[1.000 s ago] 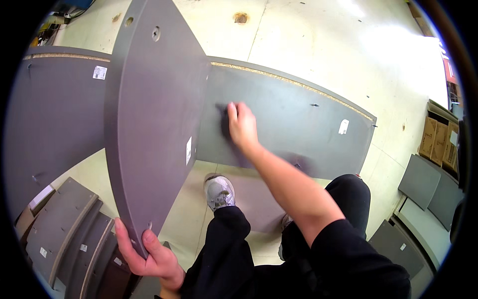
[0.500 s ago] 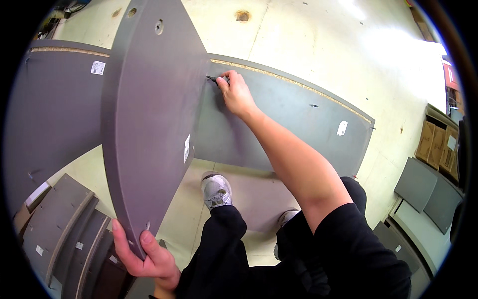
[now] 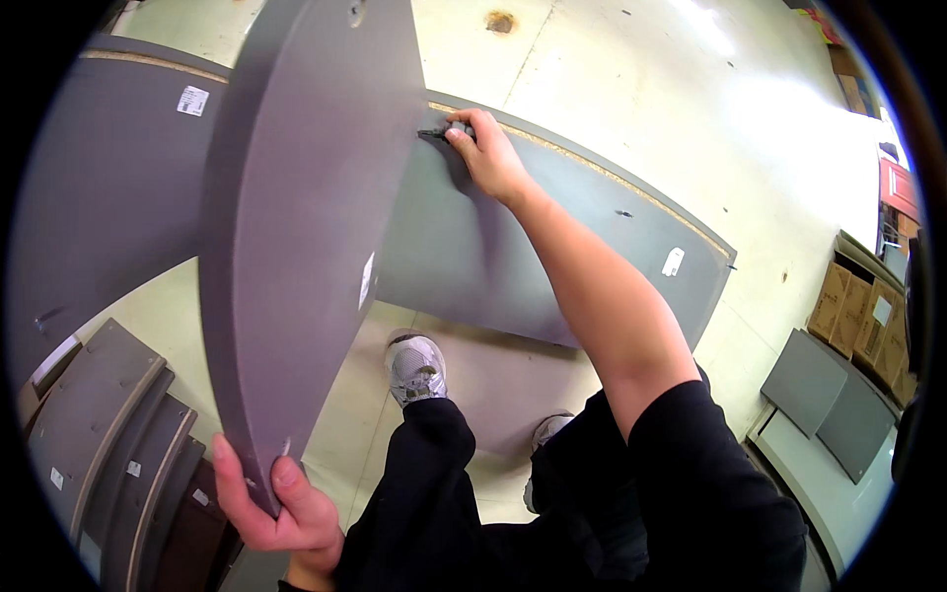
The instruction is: The person assembles gray cabinet components on the floor using a cordless drill. They align panels, drive screws, and place a wooden shelf into the frame. Other people are visible in the background.
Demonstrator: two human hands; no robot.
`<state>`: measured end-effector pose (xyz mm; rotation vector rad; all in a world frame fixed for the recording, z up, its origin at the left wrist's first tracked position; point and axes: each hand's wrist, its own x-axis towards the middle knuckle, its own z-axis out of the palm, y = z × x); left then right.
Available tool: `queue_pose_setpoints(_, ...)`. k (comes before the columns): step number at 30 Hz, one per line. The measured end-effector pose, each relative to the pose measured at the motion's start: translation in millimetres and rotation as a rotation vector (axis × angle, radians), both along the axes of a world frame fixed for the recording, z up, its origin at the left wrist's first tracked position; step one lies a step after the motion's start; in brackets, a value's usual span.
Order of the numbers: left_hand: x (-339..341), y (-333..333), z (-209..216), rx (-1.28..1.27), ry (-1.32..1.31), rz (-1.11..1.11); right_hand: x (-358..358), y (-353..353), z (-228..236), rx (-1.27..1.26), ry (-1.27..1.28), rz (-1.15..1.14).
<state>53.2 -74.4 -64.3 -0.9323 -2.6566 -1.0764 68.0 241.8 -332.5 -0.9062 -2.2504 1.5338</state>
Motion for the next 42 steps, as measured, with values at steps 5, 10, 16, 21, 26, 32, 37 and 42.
queue_pose_setpoints(5,-3.6,-1.7,-0.5,-0.016,0.050,-0.030,0.2,11.6,-1.9,0.046,0.040,0.072)
queue_pose_setpoints(10,-0.3,-0.3,-2.4,0.020,0.053,0.004,9.1,-17.3,-1.1,0.056,0.019,0.023)
queue_pose_setpoints(16,-4.6,6.1,-7.9,0.040,0.124,0.036,13.8,-25.5,-5.8,0.254,-0.008,0.011)
queue_pose_setpoints(21,-6.6,8.2,-7.2,-0.002,0.153,0.063,13.7,-27.9,6.1,0.043,-0.020,-0.049)
queue_pose_setpoints(26,-7.8,8.4,-8.3,0.052,0.116,0.052,8.2,-27.9,5.0,-0.220,-0.060,-0.222)
queue_pose_setpoints(32,-8.0,7.1,-7.4,0.024,0.136,0.042,-4.1,-17.1,14.0,-0.606,-0.262,-0.370)
queue_pose_setpoints(37,-3.5,12.5,-7.8,0.097,0.124,0.056,-3.3,-13.3,6.0,-0.667,-0.093,-0.303)
queue_pose_setpoints(42,3.8,-0.5,-2.9,0.000,0.079,0.062,-14.5,1.6,-7.3,-0.765,-0.352,-0.275)
